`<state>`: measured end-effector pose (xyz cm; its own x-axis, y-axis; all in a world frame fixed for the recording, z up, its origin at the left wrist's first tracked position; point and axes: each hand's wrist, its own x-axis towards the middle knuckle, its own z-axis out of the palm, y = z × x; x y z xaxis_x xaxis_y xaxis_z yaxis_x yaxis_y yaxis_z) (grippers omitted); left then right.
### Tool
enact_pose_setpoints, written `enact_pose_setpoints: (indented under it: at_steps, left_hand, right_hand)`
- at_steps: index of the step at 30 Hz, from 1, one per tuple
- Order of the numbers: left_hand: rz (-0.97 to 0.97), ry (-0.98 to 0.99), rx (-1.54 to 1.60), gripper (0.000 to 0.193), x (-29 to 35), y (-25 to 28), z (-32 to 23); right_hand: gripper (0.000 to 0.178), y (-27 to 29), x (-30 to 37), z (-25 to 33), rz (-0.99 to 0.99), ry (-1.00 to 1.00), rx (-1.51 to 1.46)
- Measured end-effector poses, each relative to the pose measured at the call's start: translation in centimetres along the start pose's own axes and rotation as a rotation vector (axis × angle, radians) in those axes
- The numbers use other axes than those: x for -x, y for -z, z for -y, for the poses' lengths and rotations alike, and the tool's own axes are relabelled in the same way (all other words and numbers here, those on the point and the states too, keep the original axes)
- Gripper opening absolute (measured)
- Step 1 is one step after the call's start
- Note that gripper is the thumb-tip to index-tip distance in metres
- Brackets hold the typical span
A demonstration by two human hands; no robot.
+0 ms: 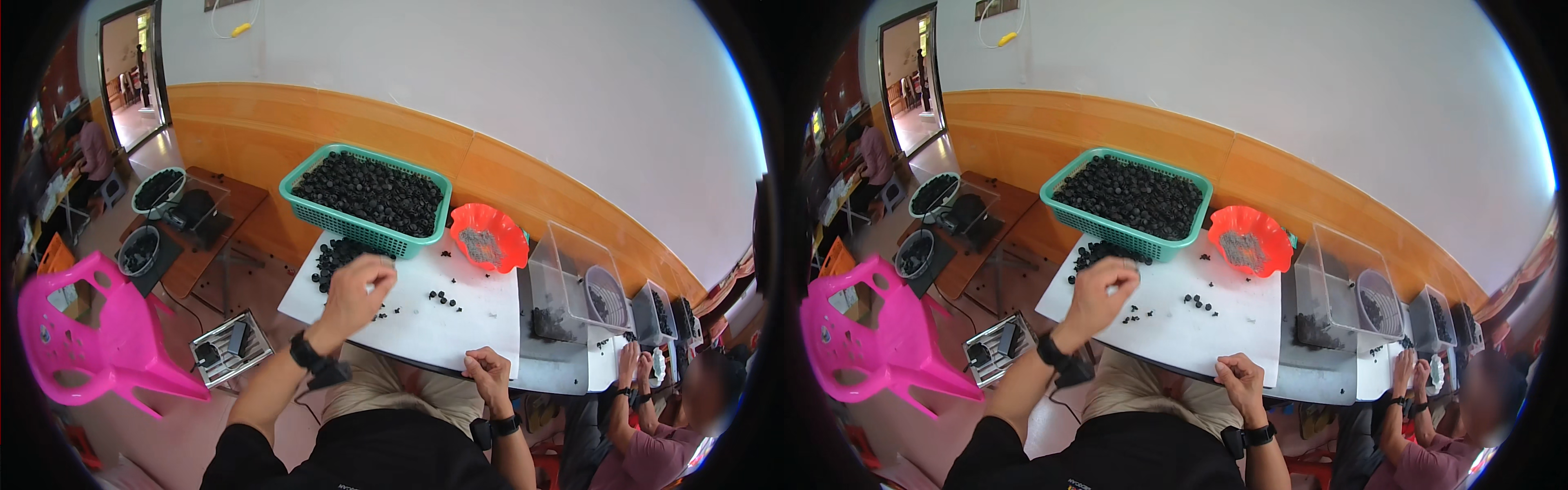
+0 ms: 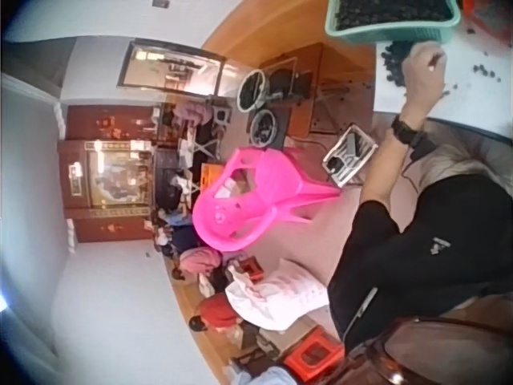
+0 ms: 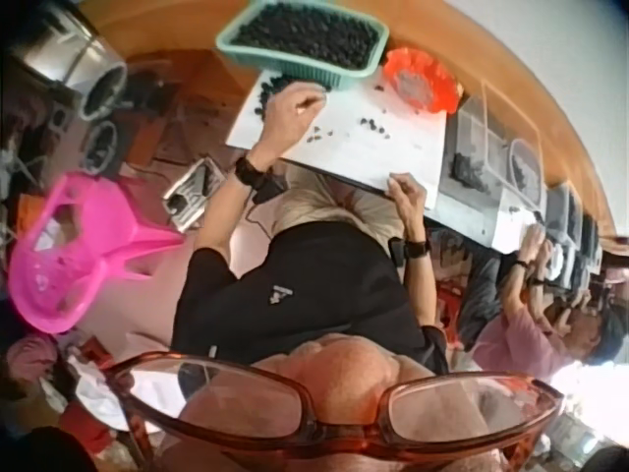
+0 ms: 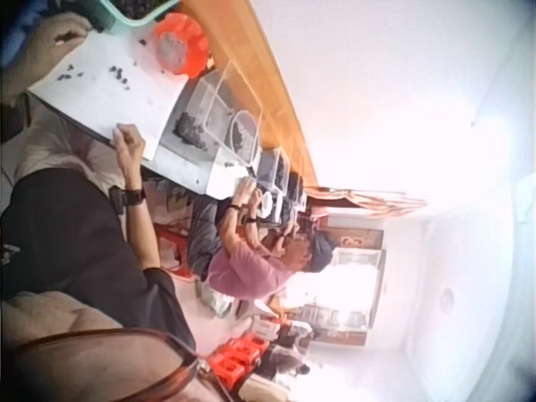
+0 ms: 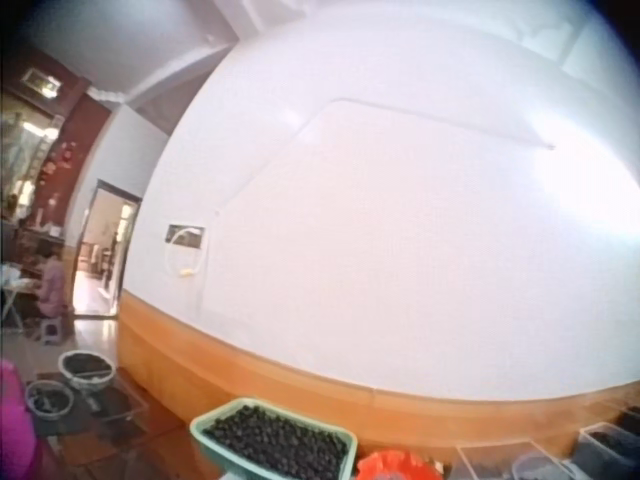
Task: Manually assembling small plastic and metal components at a workbench.
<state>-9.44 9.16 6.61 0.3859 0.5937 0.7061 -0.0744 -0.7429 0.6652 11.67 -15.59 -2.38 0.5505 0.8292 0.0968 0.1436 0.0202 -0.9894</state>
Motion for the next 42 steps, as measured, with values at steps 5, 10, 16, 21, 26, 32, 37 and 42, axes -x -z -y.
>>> enact_pose_setpoints:
  at_steps: [5, 10, 16, 21, 26, 32, 37, 42]
  left_hand:
    - [-0.078, -0.09, -0.244, 0.008, -9.7, 2.4, 5.8]
    - [-0.006, 0.113, -0.373, 0.024, -11.1, 4.4, 8.7]
    - [-0.126, 0.09, -0.186, 0.017, -3.5, 4.3, 5.8]
    - [-0.07, 0.029, -0.308, 0.017, 2.5, 2.5, 4.7]
    - [0.065, -0.031, -0.301, 0.017, 5.0, 0.4, 5.5]
    - [0.231, 0.014, -0.287, 0.016, 6.1, -1.3, 5.2]
    - [0.201, 0.029, -0.303, 0.013, 6.2, -1.8, 4.3]
    - [0.228, 0.04, -0.26, 0.014, 6.2, -3.5, 3.2]
  right_hand:
    - [0.008, 0.0, 0.1, -0.1, -0.006, -0.024, -0.014]
    - [0.009, -0.3, 0.3, 0.0, -0.038, 0.03, -0.013]
    - [0.012, -0.1, 0.0, 0.3, -0.049, -0.043, 0.09]
    - [0.012, -0.4, -0.4, 0.3, -0.043, -0.02, 0.115]
    - [0.012, -0.5, -0.2, 0.5, -0.025, -0.003, 0.107]
    - [0.011, -0.5, 0.1, 0.8, -0.023, 0.007, 0.102]
    - [0.01, -0.4, -0.1, 0.5, -0.019, -0.015, 0.06]
    - [0.009, -0.4, -0.2, 0.4, 0.003, -0.031, 0.037]
